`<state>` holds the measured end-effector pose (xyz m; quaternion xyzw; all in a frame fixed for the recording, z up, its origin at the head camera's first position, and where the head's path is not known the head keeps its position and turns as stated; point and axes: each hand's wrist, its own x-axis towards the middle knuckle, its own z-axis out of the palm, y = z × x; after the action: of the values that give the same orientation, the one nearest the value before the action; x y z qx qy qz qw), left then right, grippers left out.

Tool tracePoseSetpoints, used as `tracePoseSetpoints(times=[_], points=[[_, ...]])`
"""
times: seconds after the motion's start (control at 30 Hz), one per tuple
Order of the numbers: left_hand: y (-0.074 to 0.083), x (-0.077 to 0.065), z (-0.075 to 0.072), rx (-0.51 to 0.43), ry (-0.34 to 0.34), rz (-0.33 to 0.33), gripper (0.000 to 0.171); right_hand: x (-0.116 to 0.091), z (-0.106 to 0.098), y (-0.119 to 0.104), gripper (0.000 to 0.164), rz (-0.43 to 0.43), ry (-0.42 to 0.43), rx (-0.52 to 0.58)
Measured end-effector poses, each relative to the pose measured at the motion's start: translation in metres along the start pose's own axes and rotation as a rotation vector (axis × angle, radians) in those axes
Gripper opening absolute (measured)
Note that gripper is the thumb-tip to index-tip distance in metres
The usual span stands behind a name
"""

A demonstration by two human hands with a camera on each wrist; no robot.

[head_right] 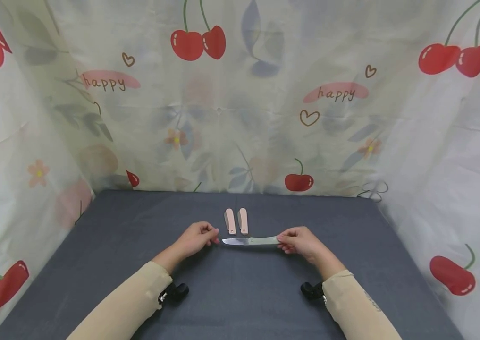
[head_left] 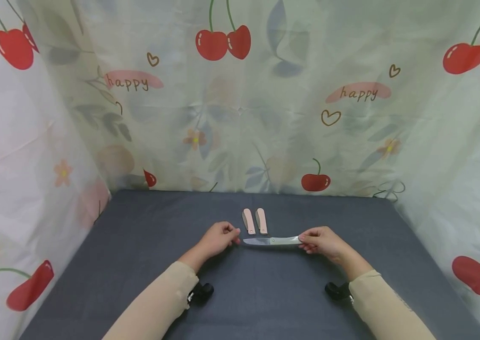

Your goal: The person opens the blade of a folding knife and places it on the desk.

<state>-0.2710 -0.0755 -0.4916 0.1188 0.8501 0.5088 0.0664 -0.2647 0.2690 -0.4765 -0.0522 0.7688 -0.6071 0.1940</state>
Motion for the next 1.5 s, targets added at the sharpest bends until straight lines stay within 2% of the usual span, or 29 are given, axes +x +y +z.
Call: tracePoseSetpoints(times=[0.23, 0.5, 0.77, 1.0, 1.3, 1.5], points=[[0.002, 0.005, 0.002, -0.020, 0.042, 0.003, 0.018, -0.001, -0.009, 0.010, 0.026, 0.024, -0.025, -0.004], [0.010, 0.014, 0.006, -0.028, 0.116, -0.017, 0.015, 0.000, -0.014, 0.016, 0.018, 0.077, -0.017, 0.018], [0.018, 0.031, 0.020, 0.082, 0.216, -0.023, 0.011, -0.001, -0.012, 0.007, 0.019, 0.145, 0.035, -0.110], [0.029, 0.045, 0.035, 0.165, 0.211, -0.017, 0.015, -0.003, -0.008, 0.003, 0.016, 0.180, 0.092, -0.192], [0.044, 0.065, 0.052, 0.416, 0.168, -0.067, 0.031, -0.002, -0.009, 0.006, 0.016, 0.176, 0.155, -0.259], [0.042, 0.072, 0.062, 0.669, 0.121, -0.077, 0.043, -0.001, -0.006, 0.007, 0.018, 0.188, 0.170, -0.255]])
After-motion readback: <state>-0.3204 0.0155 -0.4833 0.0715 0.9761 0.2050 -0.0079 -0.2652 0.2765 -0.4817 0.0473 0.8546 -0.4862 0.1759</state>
